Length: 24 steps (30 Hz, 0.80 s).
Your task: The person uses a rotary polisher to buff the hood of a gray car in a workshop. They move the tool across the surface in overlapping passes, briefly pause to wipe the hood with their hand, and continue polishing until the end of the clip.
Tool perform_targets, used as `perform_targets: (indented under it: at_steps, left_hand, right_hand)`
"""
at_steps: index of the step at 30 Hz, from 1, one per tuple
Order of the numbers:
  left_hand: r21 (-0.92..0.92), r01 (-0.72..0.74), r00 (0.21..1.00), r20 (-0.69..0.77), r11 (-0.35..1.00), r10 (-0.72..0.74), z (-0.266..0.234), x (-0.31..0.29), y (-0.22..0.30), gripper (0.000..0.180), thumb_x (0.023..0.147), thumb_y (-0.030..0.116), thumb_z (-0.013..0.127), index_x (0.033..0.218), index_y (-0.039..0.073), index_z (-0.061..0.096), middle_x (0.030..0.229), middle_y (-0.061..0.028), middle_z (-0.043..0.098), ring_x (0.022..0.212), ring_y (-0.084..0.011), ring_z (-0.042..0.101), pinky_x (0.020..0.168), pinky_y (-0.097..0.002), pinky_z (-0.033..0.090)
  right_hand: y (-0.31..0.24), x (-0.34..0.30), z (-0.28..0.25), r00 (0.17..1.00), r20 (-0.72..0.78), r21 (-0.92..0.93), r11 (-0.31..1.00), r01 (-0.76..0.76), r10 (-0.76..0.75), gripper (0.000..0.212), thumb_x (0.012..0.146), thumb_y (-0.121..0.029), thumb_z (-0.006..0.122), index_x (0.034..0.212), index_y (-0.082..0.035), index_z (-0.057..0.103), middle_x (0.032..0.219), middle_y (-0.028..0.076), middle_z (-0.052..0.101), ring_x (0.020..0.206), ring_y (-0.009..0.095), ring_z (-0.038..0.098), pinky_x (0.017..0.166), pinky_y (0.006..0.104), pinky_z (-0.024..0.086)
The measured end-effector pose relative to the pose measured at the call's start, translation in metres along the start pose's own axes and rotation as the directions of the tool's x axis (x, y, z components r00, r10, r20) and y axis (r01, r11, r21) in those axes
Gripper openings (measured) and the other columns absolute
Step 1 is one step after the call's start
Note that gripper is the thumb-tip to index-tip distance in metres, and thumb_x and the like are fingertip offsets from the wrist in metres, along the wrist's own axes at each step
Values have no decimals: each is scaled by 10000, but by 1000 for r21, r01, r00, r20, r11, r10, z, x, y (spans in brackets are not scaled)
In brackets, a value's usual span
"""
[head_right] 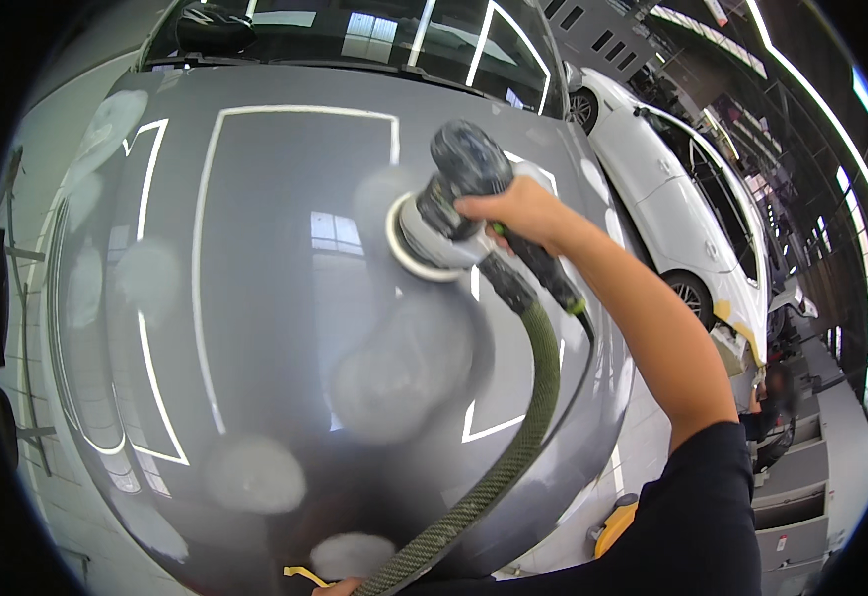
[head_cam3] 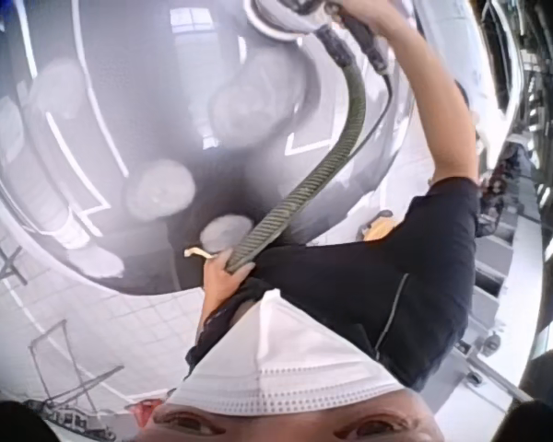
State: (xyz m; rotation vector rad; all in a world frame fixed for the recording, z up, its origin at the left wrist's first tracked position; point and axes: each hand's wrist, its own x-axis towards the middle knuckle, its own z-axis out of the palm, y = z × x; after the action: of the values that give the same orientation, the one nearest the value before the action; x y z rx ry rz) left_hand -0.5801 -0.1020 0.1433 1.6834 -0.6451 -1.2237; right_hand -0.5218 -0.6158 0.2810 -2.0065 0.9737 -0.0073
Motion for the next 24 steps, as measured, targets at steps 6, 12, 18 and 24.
perform_targets:
  at_steps: [6, 12, 18, 24]
  left_hand:
    - [41, -68, 997, 39, 997, 67, 10, 16, 2, 385, 758, 264, 854, 1007, 7, 710, 815, -201, 713, 747, -385, 695, 695, -415, 545]
    - [58, 20, 999, 29, 998, -21, 2, 5, -11, 378, 765, 250, 844, 1026, 12, 710, 819, -183, 716, 737, -350, 697, 699, -400, 542]
    - [0, -21, 997, 75, 1000, 21, 0, 7, -11, 347, 768, 220, 835, 1020, 16, 712, 818, -182, 709, 744, -321, 696, 709, -394, 539]
    - [21, -1, 994, 107, 1000, -1, 0, -1, -18, 329, 769, 165, 818, 1047, 26, 712, 863, -166, 730, 800, -301, 716, 749, -386, 546]
  right_hand:
    - [-14, 10, 21, 994, 24, -64, 992, 106, -105, 287, 844, -261, 792, 834, -12, 648, 613, 37, 557, 458, 125, 512, 452, 289, 418]
    - [-14, 14, 6, 1000, -3, -35, 999, 26, -26, 305, 845, -294, 780, 821, -14, 661, 620, 39, 572, 459, 117, 520, 437, 289, 431]
    - [-1, -14, 22, 990, -11, -29, 990, 138, -139, 325, 814, -305, 827, 847, -13, 687, 636, 45, 598, 463, 121, 533, 437, 284, 429]
    - [-14, 21, 17, 998, -33, 7, 999, 51, -51, 382, 817, -317, 820, 699, 2, 645, 586, 63, 580, 447, 142, 525, 435, 298, 432]
